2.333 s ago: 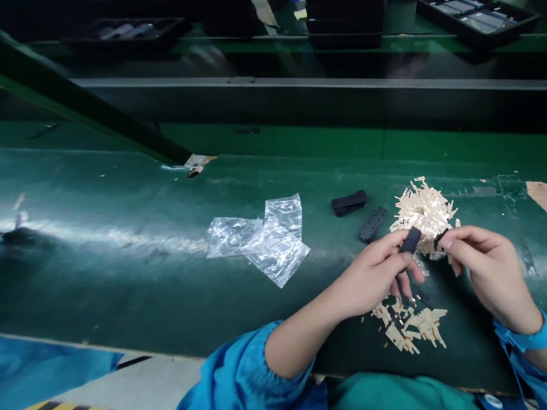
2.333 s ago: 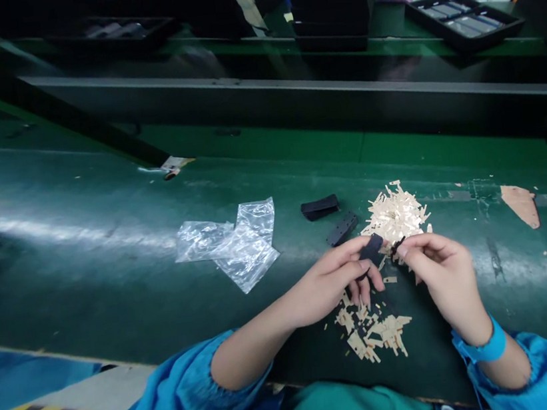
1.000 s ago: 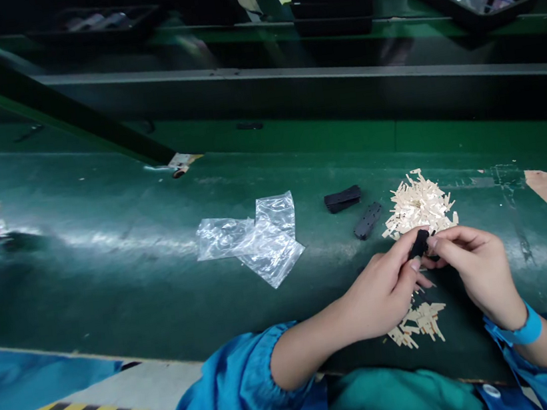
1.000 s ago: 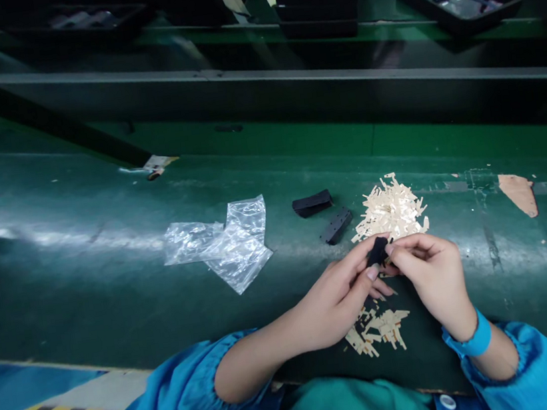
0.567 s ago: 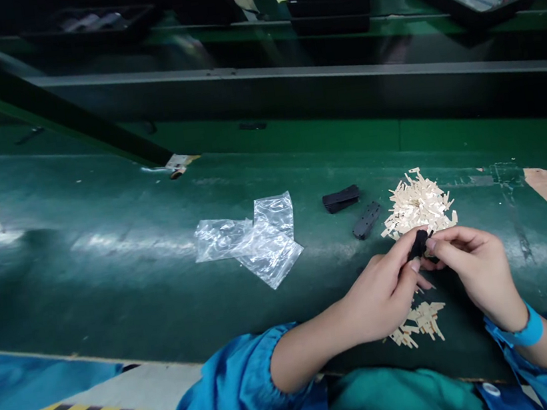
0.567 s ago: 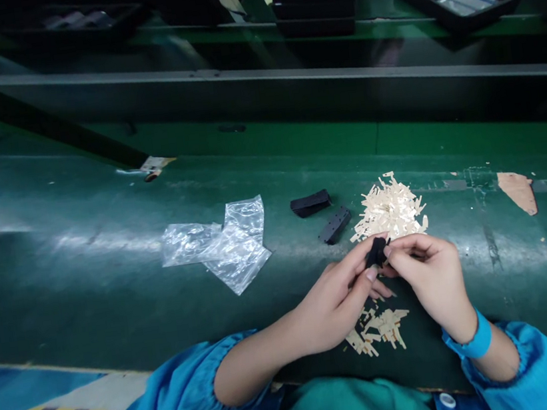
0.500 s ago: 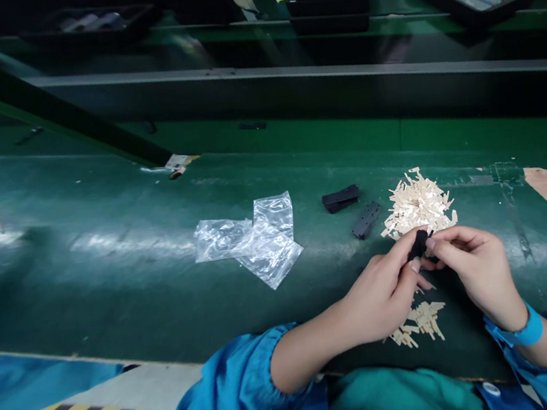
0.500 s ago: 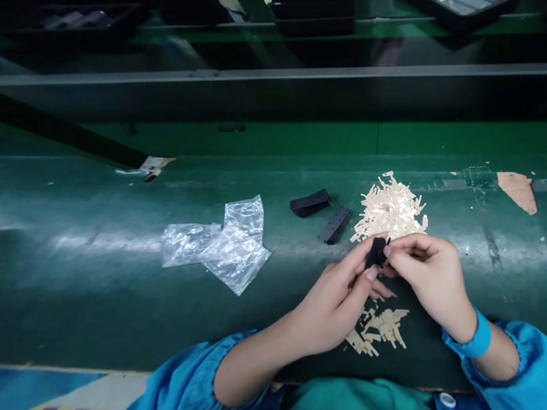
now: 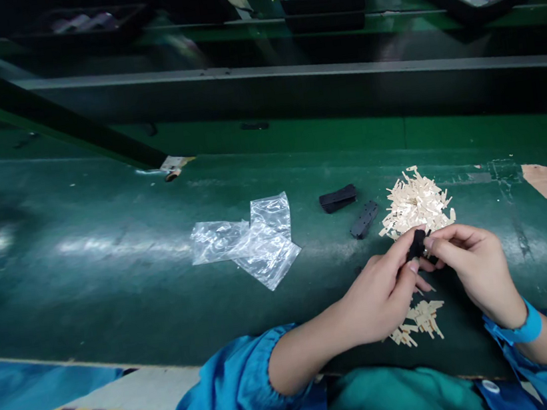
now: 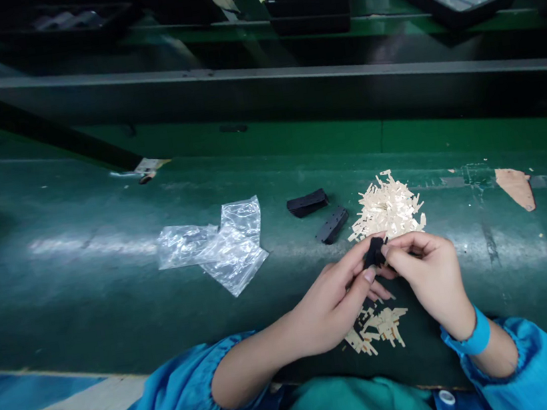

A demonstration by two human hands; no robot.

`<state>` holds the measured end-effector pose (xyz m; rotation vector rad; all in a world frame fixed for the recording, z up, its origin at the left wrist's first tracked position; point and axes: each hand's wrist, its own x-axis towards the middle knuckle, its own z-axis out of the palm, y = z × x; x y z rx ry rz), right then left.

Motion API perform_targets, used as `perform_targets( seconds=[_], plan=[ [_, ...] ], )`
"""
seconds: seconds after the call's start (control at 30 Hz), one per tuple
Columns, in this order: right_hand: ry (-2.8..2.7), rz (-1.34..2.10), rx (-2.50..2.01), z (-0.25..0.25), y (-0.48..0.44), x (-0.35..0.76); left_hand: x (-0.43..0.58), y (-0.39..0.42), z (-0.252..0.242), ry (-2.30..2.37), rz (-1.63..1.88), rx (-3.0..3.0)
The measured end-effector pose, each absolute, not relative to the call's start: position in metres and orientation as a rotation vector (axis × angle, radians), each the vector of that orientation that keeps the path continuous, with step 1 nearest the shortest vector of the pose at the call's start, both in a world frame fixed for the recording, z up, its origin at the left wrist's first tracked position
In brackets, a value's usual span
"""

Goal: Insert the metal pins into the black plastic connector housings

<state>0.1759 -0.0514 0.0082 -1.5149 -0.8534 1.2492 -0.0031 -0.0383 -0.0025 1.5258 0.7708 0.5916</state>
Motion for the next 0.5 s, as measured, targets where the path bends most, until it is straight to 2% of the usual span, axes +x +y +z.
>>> perform_targets(
  seconds=[0.5],
  plan=[
    [-0.838,1.208,-1.547,0.0118,-0.0505,0.1738,-0.0012,-0.0395,0.0014,0.775,0.57,1.336]
  ],
)
